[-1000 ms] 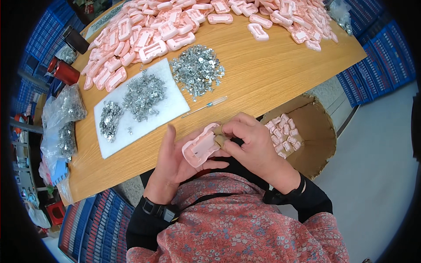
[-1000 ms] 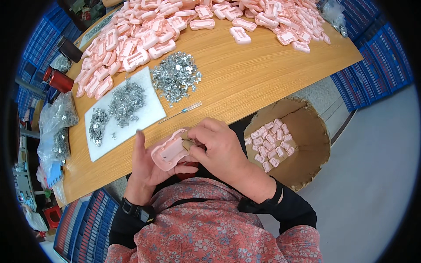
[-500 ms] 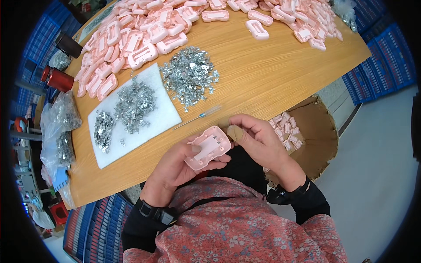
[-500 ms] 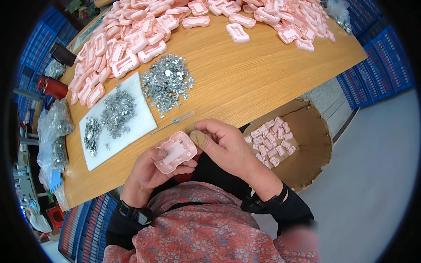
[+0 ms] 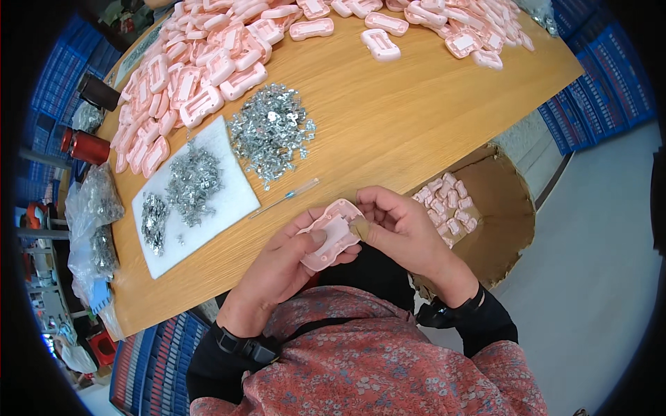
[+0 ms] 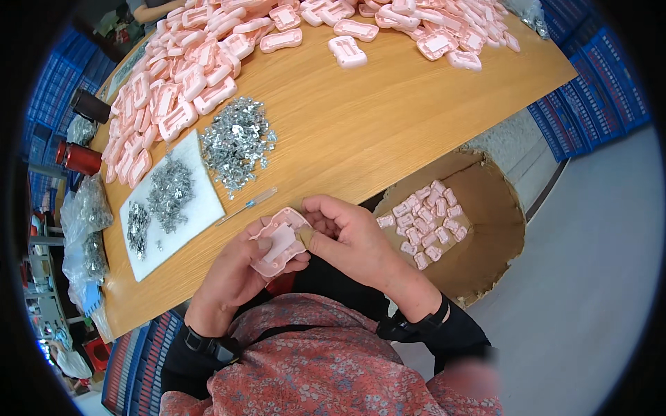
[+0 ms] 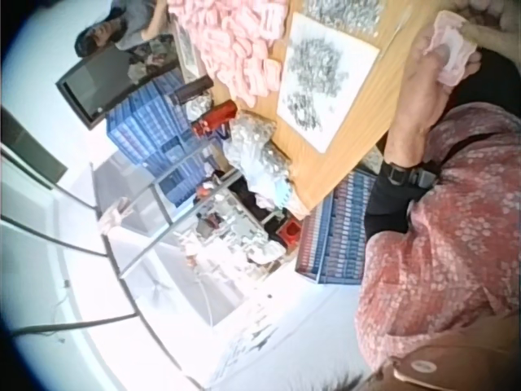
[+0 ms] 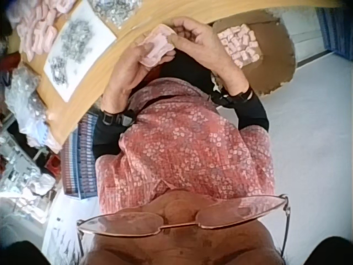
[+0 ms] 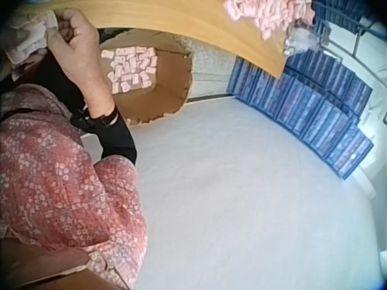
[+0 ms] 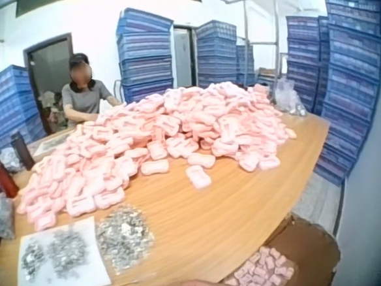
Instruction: The person repeatedly picks up pink plastic housings and small metal components from a table, inserts the metal pieces into the housings, and places the assembled units into a cardboard box. The process is repetitive and involves handling multiple identical parts.
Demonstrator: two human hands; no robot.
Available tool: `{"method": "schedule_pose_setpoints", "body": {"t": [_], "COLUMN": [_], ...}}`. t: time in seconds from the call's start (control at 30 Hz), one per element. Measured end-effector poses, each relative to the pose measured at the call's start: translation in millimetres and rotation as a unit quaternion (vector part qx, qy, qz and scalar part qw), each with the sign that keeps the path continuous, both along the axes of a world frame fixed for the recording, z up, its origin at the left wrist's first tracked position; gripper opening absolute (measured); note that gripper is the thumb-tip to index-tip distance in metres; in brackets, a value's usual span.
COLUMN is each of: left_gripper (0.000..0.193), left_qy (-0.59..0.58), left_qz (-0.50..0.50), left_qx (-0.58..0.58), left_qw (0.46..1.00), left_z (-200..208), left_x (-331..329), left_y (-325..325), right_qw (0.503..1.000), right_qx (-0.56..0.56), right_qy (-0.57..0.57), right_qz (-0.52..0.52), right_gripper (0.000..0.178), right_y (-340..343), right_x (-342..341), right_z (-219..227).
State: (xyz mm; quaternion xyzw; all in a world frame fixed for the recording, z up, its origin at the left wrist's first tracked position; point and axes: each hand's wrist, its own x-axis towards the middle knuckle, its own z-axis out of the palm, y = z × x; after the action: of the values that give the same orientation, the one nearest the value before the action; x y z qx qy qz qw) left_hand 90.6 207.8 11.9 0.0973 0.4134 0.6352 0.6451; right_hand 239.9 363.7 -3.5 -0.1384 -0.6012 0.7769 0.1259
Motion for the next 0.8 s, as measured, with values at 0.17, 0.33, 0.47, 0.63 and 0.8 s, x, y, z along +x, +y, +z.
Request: {"method": "schedule_pose_setpoints", "body": {"t": [0.17,0.33,0.47,0.63,0.8], "left_gripper": [0.045,0.053,0.04,0.026,0.022], "left_qy": [-0.015,0.252,0.327,0.553,0.848], "left_qz": [-0.05,-0.109,-0.09,0.015,0.111], "left_qx": [0.024,0.011,-0.05,-0.086,-0.097], "left_qw": [0.998,0.962,0.939,0.829,0.509], "left_z": [-3,15,60,54,37], "left_x": [1,5,-29,-114,-188], "left_y": [7,6,4,10,37], "right_qw": [0.997,0.993,0.977,0.863,0.886], "right_qx": [-0.068,-0.036,-0.013,0.191,0.161], "right_qy": [0.021,-0.095,-0.159,-0.329,-0.265], "right_qz": [-0.018,-0.067,-0.14,-0.332,-0.345], "right_gripper": [0.039,0.041,0.04,0.03,0.023], "right_y": [4,36,85,131,123], "right_x": [9,58,135,211,188], "right_z": [0,-7,-62,-145,-151]}}
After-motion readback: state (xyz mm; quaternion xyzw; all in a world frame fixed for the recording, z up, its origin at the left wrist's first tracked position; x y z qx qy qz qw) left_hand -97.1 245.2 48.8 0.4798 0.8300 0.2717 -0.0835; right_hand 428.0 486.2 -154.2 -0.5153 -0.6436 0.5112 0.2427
